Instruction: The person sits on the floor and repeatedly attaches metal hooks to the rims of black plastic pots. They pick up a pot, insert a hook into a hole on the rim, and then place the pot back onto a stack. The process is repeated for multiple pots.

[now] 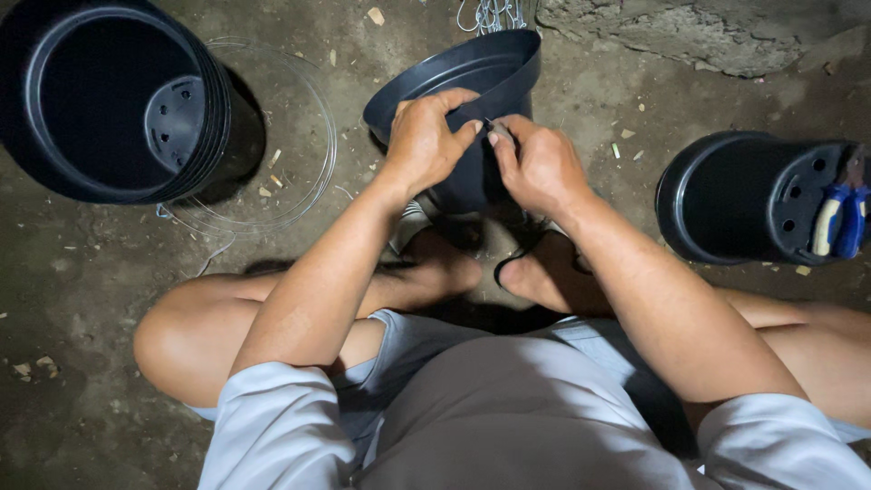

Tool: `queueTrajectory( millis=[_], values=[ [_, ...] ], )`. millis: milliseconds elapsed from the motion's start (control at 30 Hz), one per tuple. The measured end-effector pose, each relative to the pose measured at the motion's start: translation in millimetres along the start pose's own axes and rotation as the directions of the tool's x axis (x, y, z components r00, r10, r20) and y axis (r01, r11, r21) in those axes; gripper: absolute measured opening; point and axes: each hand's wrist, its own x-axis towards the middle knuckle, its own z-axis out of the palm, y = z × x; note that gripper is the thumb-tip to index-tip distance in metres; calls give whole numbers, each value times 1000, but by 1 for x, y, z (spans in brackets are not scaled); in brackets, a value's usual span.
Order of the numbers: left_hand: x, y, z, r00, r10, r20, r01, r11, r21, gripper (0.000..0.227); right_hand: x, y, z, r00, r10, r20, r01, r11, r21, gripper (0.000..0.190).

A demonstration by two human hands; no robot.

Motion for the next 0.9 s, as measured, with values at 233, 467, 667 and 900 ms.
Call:
queueTrajectory(
  millis=[233,467,667,900],
  values=[
    [-4,6,16,996,32,-87,-25,997,77,38,17,-4,-12,986,8,164,71,882,-466,23],
    [-5,16,27,991,78,-107,-66,991,120,26,24,-7,-4,963,-5,271,177,770,-613,24],
    [-10,14,9,991,130,38,-134,982,134,36,26,-4,-27,941,-31,336,222,807,-547,30],
    [-15,18,13,972,196,131,-218,960,178,34,16,22,-48,900,-94,425,213,947,-241,27]
  ],
)
